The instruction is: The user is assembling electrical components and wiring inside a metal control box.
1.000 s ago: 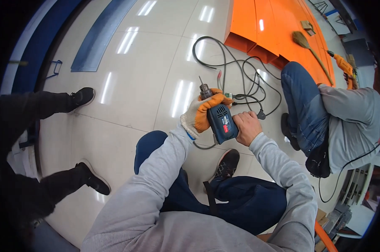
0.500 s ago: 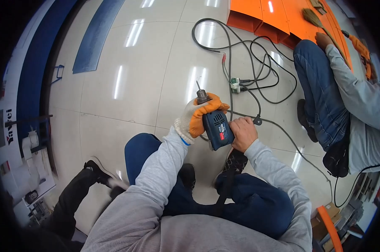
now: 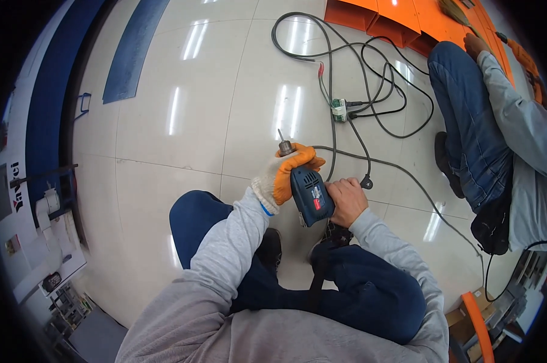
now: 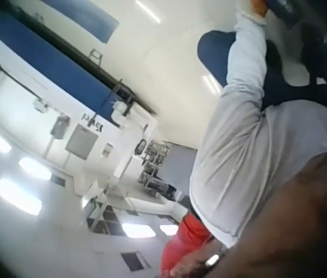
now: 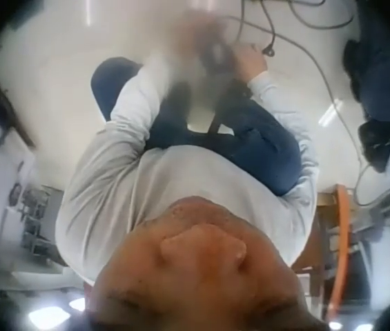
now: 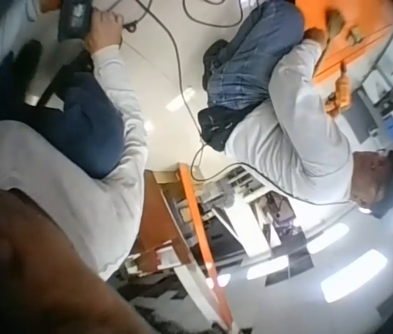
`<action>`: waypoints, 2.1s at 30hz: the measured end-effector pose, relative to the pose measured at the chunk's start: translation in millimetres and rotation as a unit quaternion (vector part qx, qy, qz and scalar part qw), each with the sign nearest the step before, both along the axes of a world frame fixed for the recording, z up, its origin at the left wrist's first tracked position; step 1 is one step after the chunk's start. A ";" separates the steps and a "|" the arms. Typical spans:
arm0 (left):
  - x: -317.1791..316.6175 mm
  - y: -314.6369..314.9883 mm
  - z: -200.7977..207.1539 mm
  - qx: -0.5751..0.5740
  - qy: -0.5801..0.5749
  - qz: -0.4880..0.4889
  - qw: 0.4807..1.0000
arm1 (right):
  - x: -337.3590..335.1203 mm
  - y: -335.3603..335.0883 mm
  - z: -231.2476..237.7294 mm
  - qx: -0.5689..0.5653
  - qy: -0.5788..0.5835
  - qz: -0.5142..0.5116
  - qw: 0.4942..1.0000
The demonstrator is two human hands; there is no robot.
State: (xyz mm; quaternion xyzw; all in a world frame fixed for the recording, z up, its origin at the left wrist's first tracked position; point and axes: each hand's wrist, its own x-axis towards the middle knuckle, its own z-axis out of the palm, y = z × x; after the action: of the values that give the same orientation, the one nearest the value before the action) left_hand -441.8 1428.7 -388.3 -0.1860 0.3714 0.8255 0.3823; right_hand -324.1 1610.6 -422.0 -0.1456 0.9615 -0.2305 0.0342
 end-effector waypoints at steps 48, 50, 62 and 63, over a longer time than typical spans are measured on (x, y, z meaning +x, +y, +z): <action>-5.1 -1.1 -17.6 -0.022 -0.048 -0.007 0.999 | 7.9 -10.3 -17.0 -0.037 -0.047 0.008 0.998; -4.7 -0.6 -17.9 -0.018 -0.054 -0.006 0.998 | 9.2 -11.1 -19.9 -0.043 -0.050 0.003 0.998; -5.7 -6.7 -36.6 -0.086 -0.125 -0.031 0.988 | 8.1 -18.3 -18.7 -0.075 -0.128 -0.003 0.989; -5.9 -7.5 -39.6 -0.073 -0.154 -0.028 0.985 | 7.3 -19.4 -17.7 -0.073 -0.158 -0.010 0.985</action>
State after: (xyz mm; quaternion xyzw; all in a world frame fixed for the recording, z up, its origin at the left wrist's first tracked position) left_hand -447.7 1421.2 -427.9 -0.3277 0.3720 0.7470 0.4430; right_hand -316.9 1591.2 -439.6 -0.1004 0.9259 -0.3208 0.1723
